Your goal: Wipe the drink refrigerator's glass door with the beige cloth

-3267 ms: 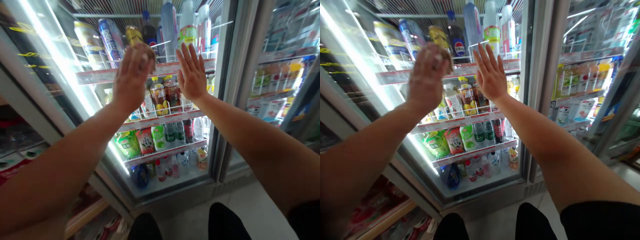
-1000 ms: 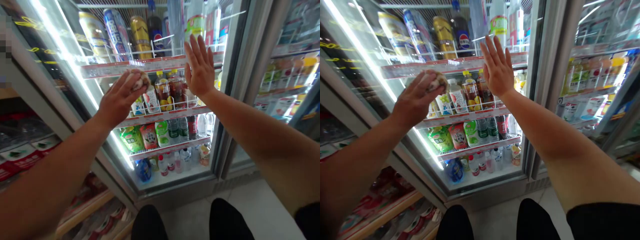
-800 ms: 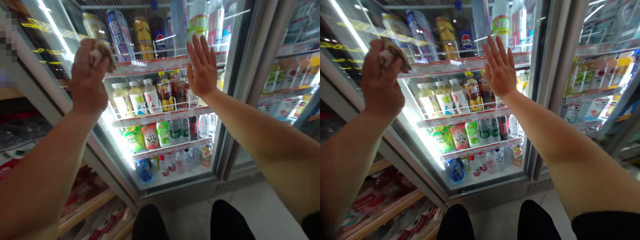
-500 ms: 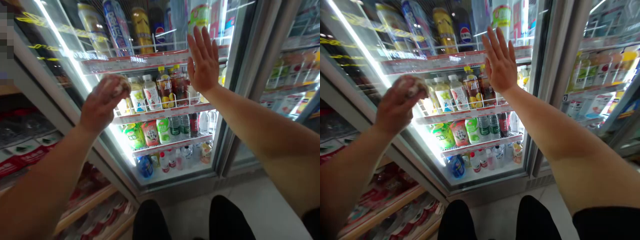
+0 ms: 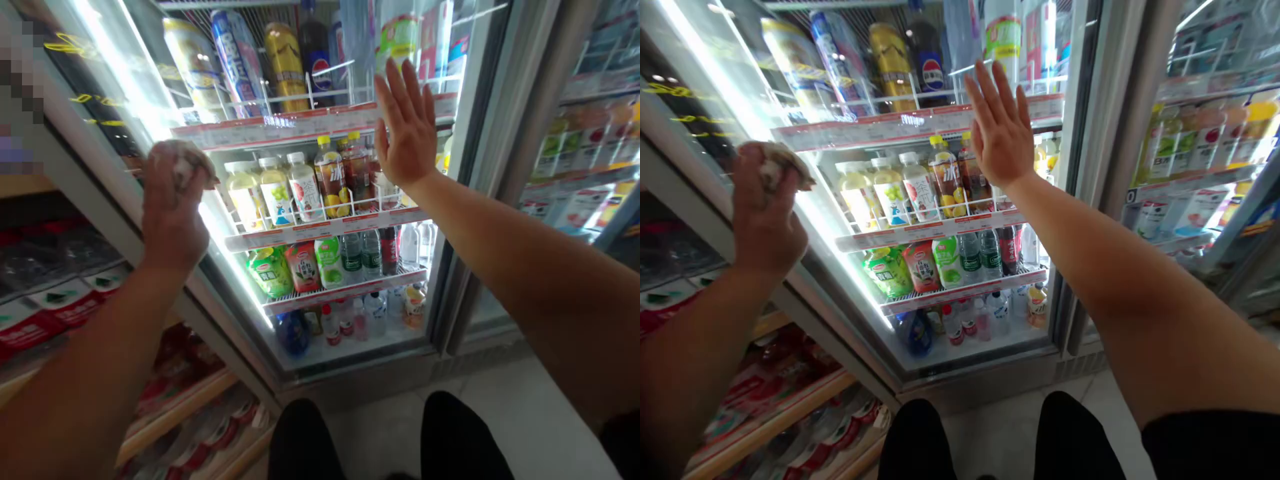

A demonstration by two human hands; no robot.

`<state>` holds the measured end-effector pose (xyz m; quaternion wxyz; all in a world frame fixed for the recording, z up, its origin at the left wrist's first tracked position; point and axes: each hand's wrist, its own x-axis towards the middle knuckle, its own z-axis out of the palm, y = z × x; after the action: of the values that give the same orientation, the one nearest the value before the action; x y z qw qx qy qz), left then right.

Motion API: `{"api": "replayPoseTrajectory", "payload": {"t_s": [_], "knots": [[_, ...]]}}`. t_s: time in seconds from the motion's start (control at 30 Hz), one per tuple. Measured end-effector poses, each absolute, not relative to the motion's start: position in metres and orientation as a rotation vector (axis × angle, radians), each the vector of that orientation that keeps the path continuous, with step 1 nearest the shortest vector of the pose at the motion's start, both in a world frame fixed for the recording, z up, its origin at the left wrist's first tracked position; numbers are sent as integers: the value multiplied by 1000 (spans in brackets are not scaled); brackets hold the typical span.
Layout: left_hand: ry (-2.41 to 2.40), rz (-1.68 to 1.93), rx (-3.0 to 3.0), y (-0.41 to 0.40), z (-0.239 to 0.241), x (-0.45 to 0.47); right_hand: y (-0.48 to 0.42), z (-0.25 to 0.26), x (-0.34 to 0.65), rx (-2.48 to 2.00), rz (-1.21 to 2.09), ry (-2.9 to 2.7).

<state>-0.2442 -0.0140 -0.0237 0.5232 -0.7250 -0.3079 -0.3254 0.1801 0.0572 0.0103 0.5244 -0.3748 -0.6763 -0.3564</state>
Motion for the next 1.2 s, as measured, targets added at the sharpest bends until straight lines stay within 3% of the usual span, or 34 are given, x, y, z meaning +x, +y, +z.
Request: {"api": "replayPoseTrajectory", "payload": {"t_s": [0.13, 0.27, 0.5, 0.77, 1.0, 1.1, 1.2], "knots": [[-739, -834, -1706, -11, -33, -229, 58, 11, 180, -875, -814, -1638], [-620, -666, -1910, -15, -56, -201, 62, 10, 180, -859, -791, -1628], [-700, -895, -1712, 0, 8, -202, 64, 8, 182, -846, -858, -1633], [-644, -793, -1893, -4, -41, -158, 65, 7, 177, -781, -860, -1591], [-619, -992, -1657, 4, 17, -157, 68, 6, 175, -720, -849, -1577], [-639, -1111, -1598, 11, 12, -130, 67, 6, 174, -720, -822, -1585], [-598, -954, -1766, 15, 6, -105, 65, 5, 172, -742, -790, -1591]]}}
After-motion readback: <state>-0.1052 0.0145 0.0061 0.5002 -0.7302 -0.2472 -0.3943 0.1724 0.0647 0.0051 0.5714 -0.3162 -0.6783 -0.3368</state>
